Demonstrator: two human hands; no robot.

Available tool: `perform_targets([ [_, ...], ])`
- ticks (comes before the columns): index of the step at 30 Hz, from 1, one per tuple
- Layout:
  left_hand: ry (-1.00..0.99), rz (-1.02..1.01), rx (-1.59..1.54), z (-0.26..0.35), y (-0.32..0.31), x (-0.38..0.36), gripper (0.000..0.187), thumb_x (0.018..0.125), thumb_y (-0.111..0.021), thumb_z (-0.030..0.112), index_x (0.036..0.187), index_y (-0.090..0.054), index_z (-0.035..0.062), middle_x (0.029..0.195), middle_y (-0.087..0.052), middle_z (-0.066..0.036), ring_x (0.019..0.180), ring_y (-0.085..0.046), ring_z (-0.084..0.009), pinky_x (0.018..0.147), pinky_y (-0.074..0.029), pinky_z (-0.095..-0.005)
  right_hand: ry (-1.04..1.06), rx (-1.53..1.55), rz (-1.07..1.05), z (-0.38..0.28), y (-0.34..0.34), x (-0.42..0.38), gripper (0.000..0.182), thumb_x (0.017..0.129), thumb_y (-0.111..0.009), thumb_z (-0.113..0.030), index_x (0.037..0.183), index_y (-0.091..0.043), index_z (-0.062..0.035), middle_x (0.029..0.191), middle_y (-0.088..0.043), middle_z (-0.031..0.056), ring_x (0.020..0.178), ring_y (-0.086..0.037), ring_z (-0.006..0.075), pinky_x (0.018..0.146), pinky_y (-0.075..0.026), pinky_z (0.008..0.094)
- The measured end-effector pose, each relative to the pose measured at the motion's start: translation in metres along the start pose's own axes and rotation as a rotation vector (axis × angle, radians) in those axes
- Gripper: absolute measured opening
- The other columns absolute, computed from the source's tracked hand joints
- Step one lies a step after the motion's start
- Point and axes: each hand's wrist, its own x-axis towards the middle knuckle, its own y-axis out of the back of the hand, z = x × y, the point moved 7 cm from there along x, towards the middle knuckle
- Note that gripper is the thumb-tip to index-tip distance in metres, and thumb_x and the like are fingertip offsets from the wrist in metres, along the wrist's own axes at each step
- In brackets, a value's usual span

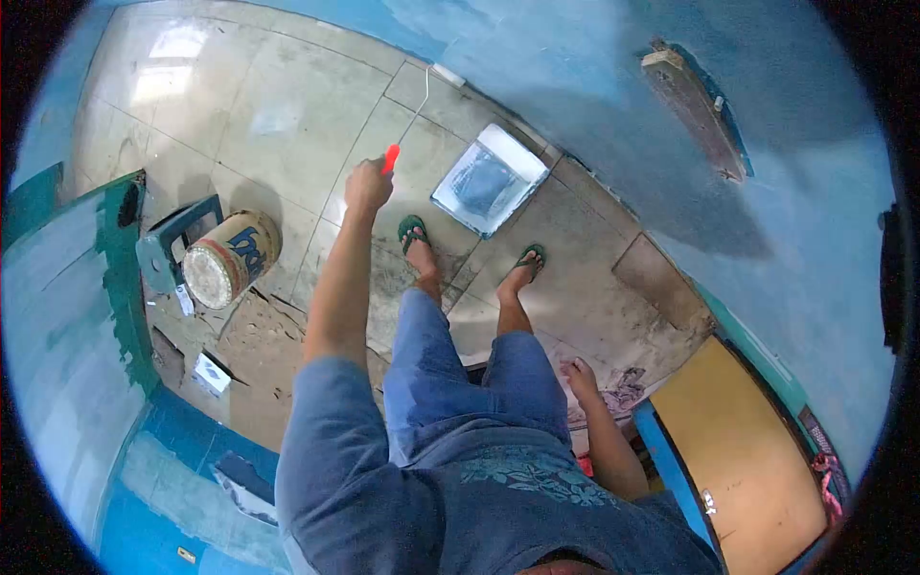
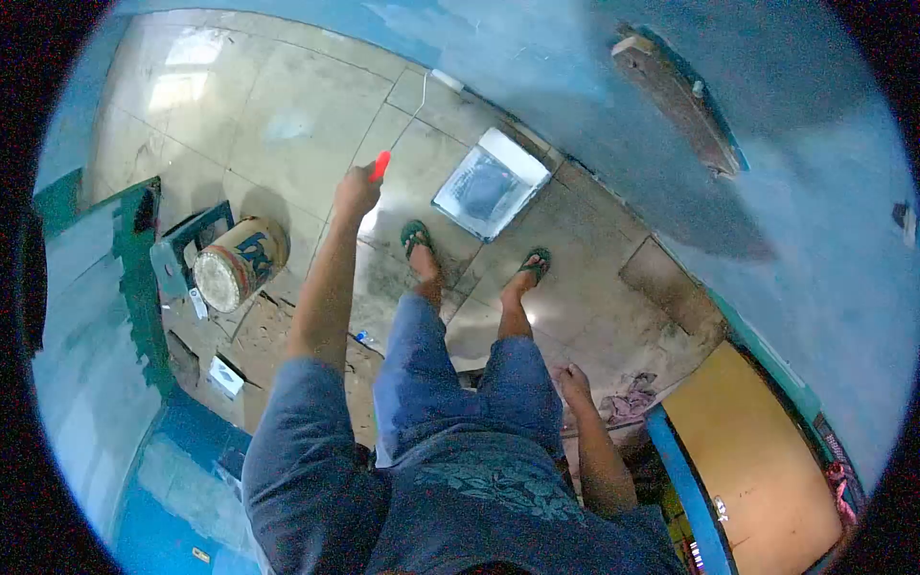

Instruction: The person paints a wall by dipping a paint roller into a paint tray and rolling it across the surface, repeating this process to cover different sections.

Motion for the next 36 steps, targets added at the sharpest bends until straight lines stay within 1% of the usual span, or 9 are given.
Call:
perform_targets([
  [6, 0.034, -0.004, -0.085, -0.023, -0.022, 0.009, 0.029, 0.080, -0.060, 0.026, 0.104, -0.064, 0.0111, 0.092, -0.063, -0.021, 0.086, -0.060, -0.0394, 0.076, -0.048, -0.0465, 0.039, -0.119, -0.004, 0.008, 0.005, -0.004, 0.024, 0.085, -0.049, -0.017, 0.104, -0.060, -0.0060, 0.096, -0.062, 0.0048, 0.088, -0.057, 0.0150, 0.074, -0.043, 0.0301],
  [12, -0.138, 0.163, -0.221, 0.008, 0.146, -0.147, 0.039, 0.076, -0.067, 0.014, 0.113, -0.060, 0.0022, 0.094, -0.062, -0.021, 0.085, -0.061, -0.0363, 0.074, -0.048, -0.0389, 0.072, -0.058, -0.059, -0.015, 0.000, 0.005, 0.024, 0.086, -0.051, -0.020, 0.104, -0.061, -0.0080, 0.095, -0.062, 0.0045, 0.088, -0.057, 0.0153, 0.075, -0.043, 0.0299],
  [20, -0.041, 0.241, -0.149, 0.083, 0.344, -0.304, 0.046, 0.073, -0.067, -0.001, 0.117, -0.059, 0.0033, 0.088, -0.062, -0.015, 0.076, -0.059, -0.0189, 0.070, -0.046, -0.0294, 0.201, 0.034, -0.067, -0.038, -0.001, 0.017, 0.022, 0.083, -0.053, -0.015, 0.101, -0.063, -0.0059, 0.090, -0.063, 0.0044, 0.082, -0.057, 0.0144, 0.072, -0.044, 0.0268],
  [24, 0.009, 0.114, -0.186, 0.072, 0.332, -0.274, 0.043, 0.074, -0.066, 0.004, 0.116, -0.060, 0.0046, 0.088, -0.063, -0.017, 0.080, -0.061, -0.0206, 0.073, -0.046, -0.0298, 0.224, 0.025, -0.039, -0.032, 0.001, 0.015, 0.020, 0.085, -0.052, -0.010, 0.098, -0.062, -0.0006, 0.088, -0.064, 0.0078, 0.081, -0.058, 0.0155, 0.077, -0.046, 0.0273],
  [25, -0.235, 0.194, -0.019, 0.070, 0.319, -0.254, 0.040, 0.075, -0.066, 0.009, 0.114, -0.061, 0.0041, 0.090, -0.062, -0.019, 0.079, -0.060, -0.0245, 0.075, -0.046, -0.0317, 0.230, 0.063, -0.036, -0.024, 0.001, 0.017, 0.019, 0.085, -0.052, -0.011, 0.098, -0.062, -0.0010, 0.087, -0.064, 0.0072, 0.080, -0.058, 0.0153, 0.076, -0.046, 0.0272],
  [28, -0.172, 0.126, -0.051, 0.059, 0.253, -0.194, 0.039, 0.077, -0.066, 0.014, 0.115, -0.060, 0.0058, 0.092, -0.061, -0.022, 0.084, -0.060, -0.0369, 0.073, -0.045, -0.0367, 0.244, 0.134, -0.059, -0.003, 0.001, 0.020, 0.022, 0.081, -0.053, -0.013, 0.098, -0.063, -0.0035, 0.085, -0.062, 0.0039, 0.080, -0.056, 0.0131, 0.074, -0.045, 0.0265],
  [30, -0.084, 0.094, -0.093, 0.037, 0.205, -0.158, 0.038, 0.079, -0.063, 0.017, 0.115, -0.061, 0.0076, 0.097, -0.060, -0.025, 0.092, -0.059, -0.0377, 0.077, -0.045, -0.0408, 0.247, 0.081, -0.035, -0.003, 0.007, 0.007, 0.022, 0.081, -0.053, -0.012, 0.097, -0.063, -0.0029, 0.084, -0.062, 0.0037, 0.079, -0.056, 0.0131, 0.074, -0.045, 0.0260],
  [34, -0.134, 0.049, 0.002, 0.068, 0.218, -0.172, 0.039, 0.079, -0.062, 0.013, 0.116, -0.058, 0.0027, 0.098, -0.061, -0.023, 0.095, -0.058, -0.0381, 0.080, -0.044, -0.0393, 0.244, 0.032, 0.037, 0.012, 0.020, 0.015, 0.022, 0.082, -0.050, -0.010, 0.097, -0.063, -0.0027, 0.086, -0.062, 0.0048, 0.079, -0.056, 0.0133, 0.073, -0.046, 0.0259],
  [36, -0.248, 0.125, 0.074, 0.088, 0.256, -0.207, 0.041, 0.080, -0.062, 0.010, 0.119, -0.056, 0.0005, 0.086, -0.063, -0.017, 0.077, -0.062, -0.0292, 0.070, -0.046, -0.0356, 0.339, -0.032, 0.048, 0.025, 0.026, 0.032, 0.022, 0.084, -0.049, -0.010, 0.098, -0.064, -0.0031, 0.086, -0.062, 0.0050, 0.079, -0.057, 0.0136, 0.076, -0.046, 0.0258],
])
